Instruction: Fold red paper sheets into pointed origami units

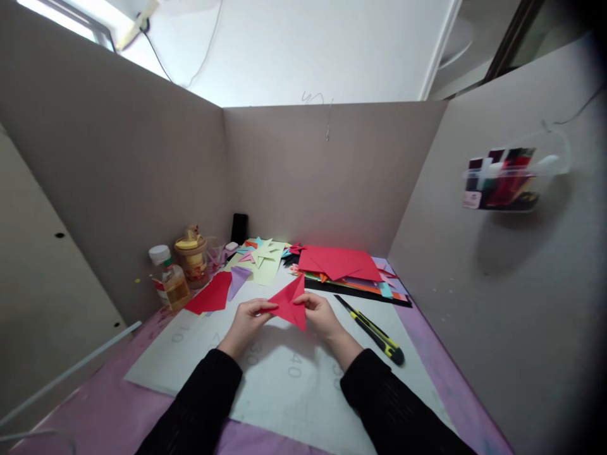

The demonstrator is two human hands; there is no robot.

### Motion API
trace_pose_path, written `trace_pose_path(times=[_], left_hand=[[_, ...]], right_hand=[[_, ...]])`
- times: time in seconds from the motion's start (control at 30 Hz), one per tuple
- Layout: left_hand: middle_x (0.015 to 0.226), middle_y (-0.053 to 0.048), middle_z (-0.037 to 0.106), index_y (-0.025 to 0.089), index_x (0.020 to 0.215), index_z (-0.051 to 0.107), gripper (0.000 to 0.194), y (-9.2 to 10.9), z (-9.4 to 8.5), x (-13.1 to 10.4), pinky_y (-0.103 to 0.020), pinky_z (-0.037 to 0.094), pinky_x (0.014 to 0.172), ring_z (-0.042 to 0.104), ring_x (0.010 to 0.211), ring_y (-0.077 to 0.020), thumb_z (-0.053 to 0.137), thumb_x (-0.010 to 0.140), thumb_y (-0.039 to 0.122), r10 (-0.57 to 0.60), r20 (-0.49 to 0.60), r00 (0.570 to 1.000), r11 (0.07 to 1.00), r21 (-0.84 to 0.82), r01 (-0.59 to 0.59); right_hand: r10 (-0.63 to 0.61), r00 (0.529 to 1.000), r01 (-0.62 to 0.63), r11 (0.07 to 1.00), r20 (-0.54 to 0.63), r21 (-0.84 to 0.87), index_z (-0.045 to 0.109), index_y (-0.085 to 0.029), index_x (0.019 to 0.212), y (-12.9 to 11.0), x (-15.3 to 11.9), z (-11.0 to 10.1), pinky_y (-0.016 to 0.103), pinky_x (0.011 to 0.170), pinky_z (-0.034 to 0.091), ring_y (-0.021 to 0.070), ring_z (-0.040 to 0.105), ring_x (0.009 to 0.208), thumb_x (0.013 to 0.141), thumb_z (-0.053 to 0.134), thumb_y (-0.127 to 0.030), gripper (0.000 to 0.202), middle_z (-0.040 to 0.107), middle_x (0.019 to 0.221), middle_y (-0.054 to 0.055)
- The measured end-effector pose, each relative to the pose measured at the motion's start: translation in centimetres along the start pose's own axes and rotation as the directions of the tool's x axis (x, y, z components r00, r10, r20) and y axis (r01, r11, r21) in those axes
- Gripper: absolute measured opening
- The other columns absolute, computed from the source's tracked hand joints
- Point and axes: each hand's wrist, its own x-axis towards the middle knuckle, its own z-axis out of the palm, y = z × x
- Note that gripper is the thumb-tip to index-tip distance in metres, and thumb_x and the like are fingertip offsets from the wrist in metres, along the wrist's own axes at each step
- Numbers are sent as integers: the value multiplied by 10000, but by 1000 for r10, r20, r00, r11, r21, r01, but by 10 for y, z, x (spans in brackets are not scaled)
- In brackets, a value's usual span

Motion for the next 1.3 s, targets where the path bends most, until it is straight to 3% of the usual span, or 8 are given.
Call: trace_pose_path(times=[0.37, 0.7, 1.1, 1.3], left_hand=[[806, -85, 715, 236, 700, 768, 114, 4, -1, -1, -367, 466, 838, 624, 843, -266, 817, 598, 253, 69, -92, 993, 997, 35, -66], [755, -66, 687, 208, 645, 729, 105, -4, 2, -2, -310, 480, 672, 618, 705, -213, 801, 614, 278, 84, -180, 980, 996, 18, -82], [644, -47, 682, 174, 605, 576, 232, -4, 20, -3, -256, 447, 564, 636, 613, -179, 750, 684, 306, -58, -229, 972, 997, -71, 42], [526, 29, 602, 198, 707, 454, 312, -10, 25, -1, -245, 462, 554, 673, 587, -193, 720, 709, 361, -137, -246, 960, 985, -140, 105]], right_hand=[[-85, 992, 77, 993, -90, -84, 738, -230, 673, 0, 1, -2, 339, 745, 510, 209, 640, 770, 607, 712, -224, 72, 688, 803, 44], [-55, 990, 49, 998, -133, -50, 686, -216, 652, -1, 0, 3, 332, 659, 501, 198, 625, 674, 572, 772, -296, 142, 677, 705, 32], [-47, 957, 70, 995, -287, 71, 501, -210, 639, 9, 2, 12, 278, 610, 450, 147, 573, 591, 606, 760, -313, 280, 597, 604, -21], [-31, 930, 71, 993, -367, 97, 359, -241, 795, 19, 6, 12, 246, 564, 440, 153, 629, 546, 684, 697, -328, 366, 582, 554, -77]])
